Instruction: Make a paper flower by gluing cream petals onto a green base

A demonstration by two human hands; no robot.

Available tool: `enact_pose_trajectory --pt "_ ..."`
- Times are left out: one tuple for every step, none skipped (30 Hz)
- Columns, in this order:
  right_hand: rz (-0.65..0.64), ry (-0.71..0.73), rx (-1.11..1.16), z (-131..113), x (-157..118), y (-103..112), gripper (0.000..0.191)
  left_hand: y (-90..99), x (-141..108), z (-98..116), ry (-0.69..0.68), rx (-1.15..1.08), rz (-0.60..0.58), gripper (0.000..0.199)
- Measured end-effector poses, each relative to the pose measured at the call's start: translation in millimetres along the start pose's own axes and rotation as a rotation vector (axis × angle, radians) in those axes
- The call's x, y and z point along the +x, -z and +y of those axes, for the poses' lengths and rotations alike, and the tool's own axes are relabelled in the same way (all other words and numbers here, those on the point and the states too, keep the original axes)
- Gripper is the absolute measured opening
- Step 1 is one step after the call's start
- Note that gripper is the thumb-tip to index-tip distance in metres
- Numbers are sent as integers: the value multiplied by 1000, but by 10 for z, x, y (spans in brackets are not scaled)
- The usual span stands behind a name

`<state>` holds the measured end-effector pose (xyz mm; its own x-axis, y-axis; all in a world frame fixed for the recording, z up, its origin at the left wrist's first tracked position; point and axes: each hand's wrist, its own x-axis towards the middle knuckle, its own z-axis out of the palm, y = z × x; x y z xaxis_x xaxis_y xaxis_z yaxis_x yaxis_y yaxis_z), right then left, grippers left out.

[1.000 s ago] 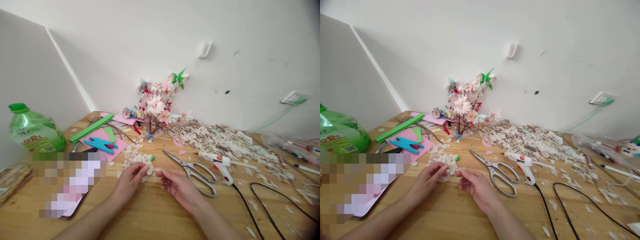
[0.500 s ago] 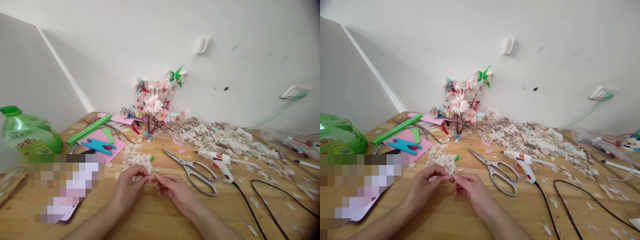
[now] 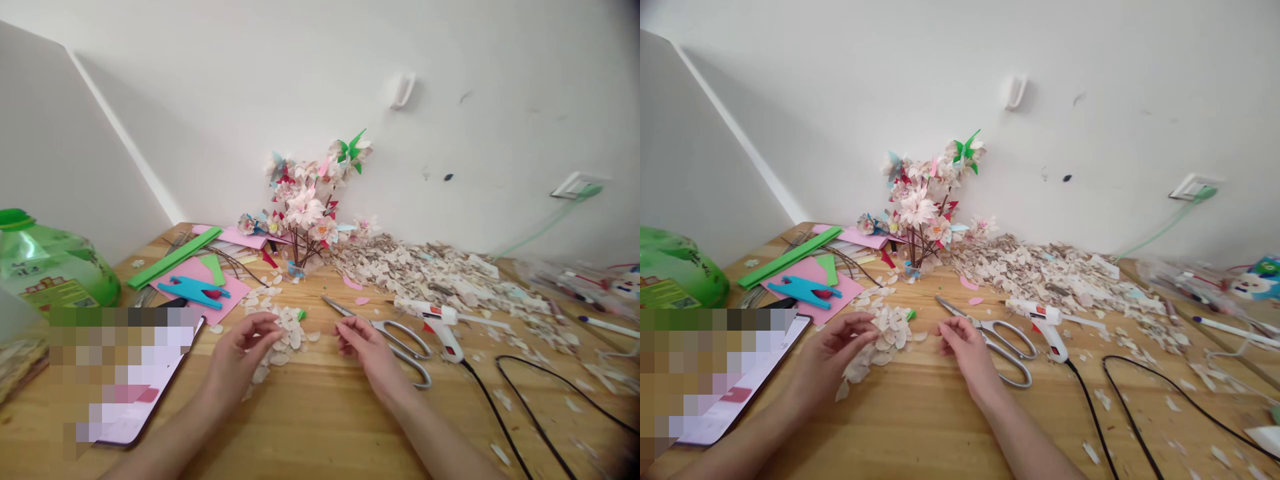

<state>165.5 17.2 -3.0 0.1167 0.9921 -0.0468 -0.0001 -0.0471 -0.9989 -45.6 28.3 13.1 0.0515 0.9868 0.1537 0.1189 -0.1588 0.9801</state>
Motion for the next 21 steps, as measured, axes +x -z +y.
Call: enact_pose_trajectory --pt "6 25 -47 27 13 6 23 30 22 1 24 2 39 22" --pt "11 55 -103 52 22 7 21 58 43 0 38 9 74 23" --pt "14 88 -162 74 29 4 18 80 61 -3 41 22 99 23" --pt "13 118 -218 90 34 -3 16 97 74 -7 35 37 112 22" --pt "10 146 -269 102 38 -12 15 107 82 -13 20 55 116 20" --pt "3 170 -315 109 44 -25 16 112 83 -19 3 74 109 18" --pt "-5 191 -357 113 52 -40 17 112 80 -25 -15 93 94 18" --pt "-11 209 -394 115 61 -59 19 108 72 -30 -35 113 77 17" --pt "-15 227 -427 116 72 -79 21 103 62 -34 -58 134 63 18" --pt "-17 242 -457 117 84 -101 23 97 50 -37 -81 160 55 18" --pt "-19 255 -482 119 95 -123 24 91 38 -37 -105 187 54 19" --pt "-21 264 -503 121 105 -144 26 87 26 -36 -126 215 54 20" --pt "-24 270 -517 123 113 -162 28 84 14 -34 -144 241 48 21" --pt "-29 272 -526 125 117 -176 30 81 2 -31 -162 262 31 23" --pt "-36 271 -529 126 119 -186 32 78 -12 -29 -175 279 -3 25" --pt "-45 267 -525 125 118 -191 33 74 -27 -26 -183 291 -51 28" --pt "-55 259 -516 122 114 -193 34 68 -45 -24 -186 299 -108 30" --pt "-63 248 -502 116 108 -193 35 61 -65 -23 -187 305 -170 33" --pt "-69 235 -483 107 102 -190 35 51 -87 -21 -184 307 -231 36" --pt "-74 219 -459 96 94 -188 35 40 -109 -19 -185 304 -287 37" --pt "-78 198 -429 83 86 -185 34 27 -130 -16 -186 294 -334 37"
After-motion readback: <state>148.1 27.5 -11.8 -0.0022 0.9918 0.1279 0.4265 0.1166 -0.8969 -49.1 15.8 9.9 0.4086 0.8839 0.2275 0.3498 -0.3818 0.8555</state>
